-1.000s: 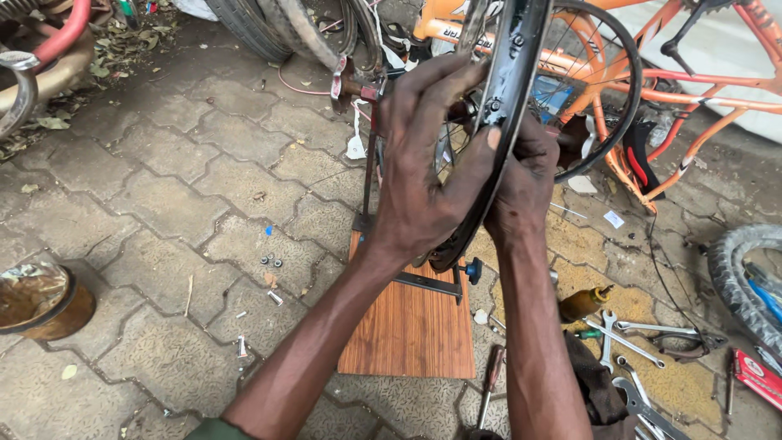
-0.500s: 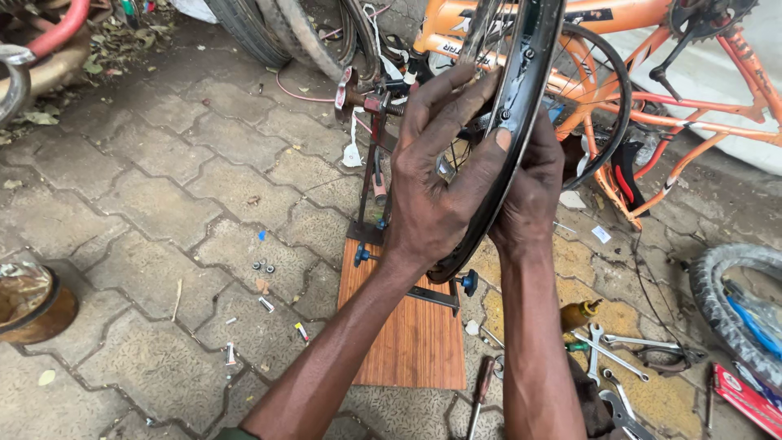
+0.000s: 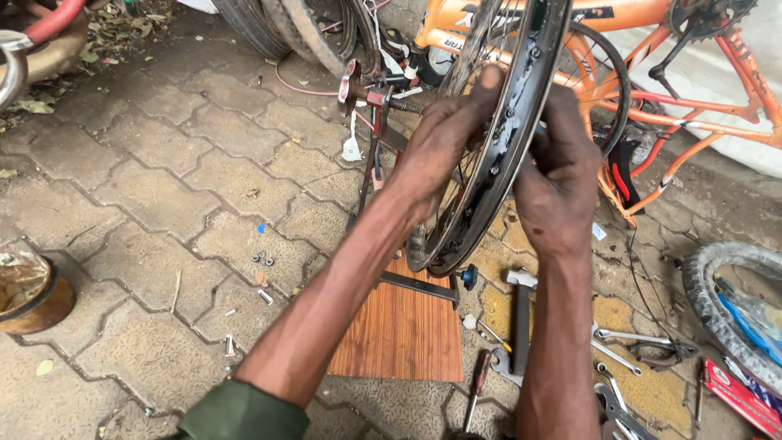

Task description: The person works on a bicycle wheel mounted on a repair stand, using a small hand tool to turn fittings on the wheel hub and rim while steadying the wheel with the other hand. They repeatedly reposition around the wheel and pick up the tool from the ground between adjustments.

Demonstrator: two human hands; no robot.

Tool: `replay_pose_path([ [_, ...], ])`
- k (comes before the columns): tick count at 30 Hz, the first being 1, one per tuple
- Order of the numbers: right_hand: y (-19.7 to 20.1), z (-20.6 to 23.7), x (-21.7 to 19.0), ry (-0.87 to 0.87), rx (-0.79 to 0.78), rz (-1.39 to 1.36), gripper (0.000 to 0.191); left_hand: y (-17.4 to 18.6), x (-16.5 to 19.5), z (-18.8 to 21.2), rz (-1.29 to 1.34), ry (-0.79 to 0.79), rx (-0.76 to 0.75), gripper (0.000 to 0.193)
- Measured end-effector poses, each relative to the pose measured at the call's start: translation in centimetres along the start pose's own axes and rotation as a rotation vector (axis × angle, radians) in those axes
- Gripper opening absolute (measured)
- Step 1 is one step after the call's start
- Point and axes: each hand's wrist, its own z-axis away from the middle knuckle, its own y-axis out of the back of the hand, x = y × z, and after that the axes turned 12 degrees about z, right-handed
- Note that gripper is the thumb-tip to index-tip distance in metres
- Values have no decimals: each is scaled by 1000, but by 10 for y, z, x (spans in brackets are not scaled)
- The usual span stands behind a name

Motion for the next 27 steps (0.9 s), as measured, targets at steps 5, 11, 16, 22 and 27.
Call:
replay_pose_path([
  [5, 7, -7, 7, -29, -92, 137, 40, -3, -8, 3, 25, 48, -4, 64],
  [11, -21, -18, -2, 52, 129, 86, 22, 11, -9, 11, 233, -79, -13, 76],
  [16, -8, -15, -16, 15, -52, -61, 35, 16, -17, 2, 36, -71, -75, 72],
  [22, 7, -18, -4, -59, -128, 135, 39, 5, -20, -1, -92, -23, 38, 74],
  [27, -2, -25, 3, -58, -58, -154, 28, 3, 9, 36, -307, -300, 101, 59],
])
